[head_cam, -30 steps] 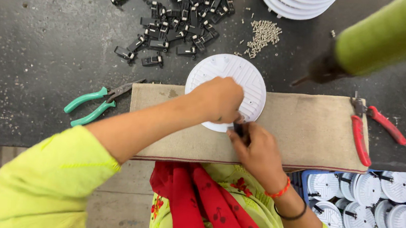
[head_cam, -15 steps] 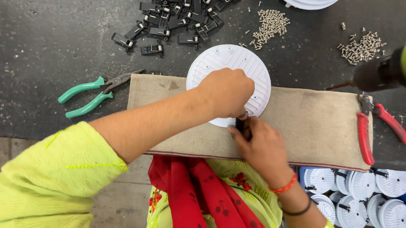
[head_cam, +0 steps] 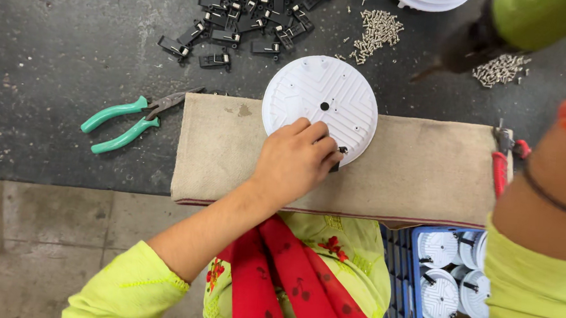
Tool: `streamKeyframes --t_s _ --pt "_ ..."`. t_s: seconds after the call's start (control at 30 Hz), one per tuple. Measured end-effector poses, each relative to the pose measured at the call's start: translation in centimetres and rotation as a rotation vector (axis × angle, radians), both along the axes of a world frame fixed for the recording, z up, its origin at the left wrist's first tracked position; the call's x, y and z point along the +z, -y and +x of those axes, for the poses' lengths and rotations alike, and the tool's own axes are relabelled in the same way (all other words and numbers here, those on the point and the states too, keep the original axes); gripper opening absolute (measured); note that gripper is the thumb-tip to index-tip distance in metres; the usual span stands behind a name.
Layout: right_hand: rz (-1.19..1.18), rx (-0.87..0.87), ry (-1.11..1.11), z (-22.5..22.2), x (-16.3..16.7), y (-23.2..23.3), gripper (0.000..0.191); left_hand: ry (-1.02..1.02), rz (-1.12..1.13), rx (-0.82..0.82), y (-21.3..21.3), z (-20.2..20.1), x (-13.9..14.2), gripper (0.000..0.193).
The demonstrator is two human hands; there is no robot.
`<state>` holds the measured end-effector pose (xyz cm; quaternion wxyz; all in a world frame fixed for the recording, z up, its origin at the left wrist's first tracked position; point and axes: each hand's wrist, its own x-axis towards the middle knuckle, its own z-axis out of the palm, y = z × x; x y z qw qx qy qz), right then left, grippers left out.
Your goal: The person attaches black mounting clips to the rim of a white plastic light fixture base, picks small screws from the workbench, and drives them in with a green electric screwdriver. They occasionally use pliers on a clip, then place the finished base onto a stack and start the next one.
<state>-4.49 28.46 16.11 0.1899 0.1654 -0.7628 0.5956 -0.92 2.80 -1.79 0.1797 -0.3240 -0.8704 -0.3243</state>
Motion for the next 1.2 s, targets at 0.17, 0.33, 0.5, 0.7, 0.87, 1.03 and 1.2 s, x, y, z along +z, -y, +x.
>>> streamKeyframes --t_s 0.17,0.33,0.5,0.7,0.87,1.03,1.2 --pt "-0.229 0.102 0.019 1.6 -3.2 3.5 0.022 0.03 0.075 0.028 0.5 -0.8 -0.1 0.017" --pt "-0.341 0.017 -0.083 5.0 -7.7 6.5 0.024 -0.023 0.095 0.045 0.9 -1.1 -0.5 0.017" --pt "-0.388 0.011 -0.121 5.9 -10.4 7.3 0.025 -0.017 0.091 0.027 1.2 -1.5 -0.9 0.019" --pt "-0.37 0.024 -0.138 5.6 -10.7 6.6 0.026 0.004 0.08 0.02 1.2 -1.5 -0.9 0.02" --pt "-0.377 0.047 -0.155 5.4 -11.1 6.7 0.026 0.016 0.067 0.016 1.2 -1.5 -0.9 0.019" --pt "-0.34 0.048 -0.18 5.4 -11.2 6.7 0.027 0.03 0.063 0.016 1.2 -1.5 -0.9 0.02" --pt "-0.246 0.005 -0.223 5.0 -11.2 7.4 0.031 0.007 0.048 0.025 1.1 -1.8 -0.9 0.016"
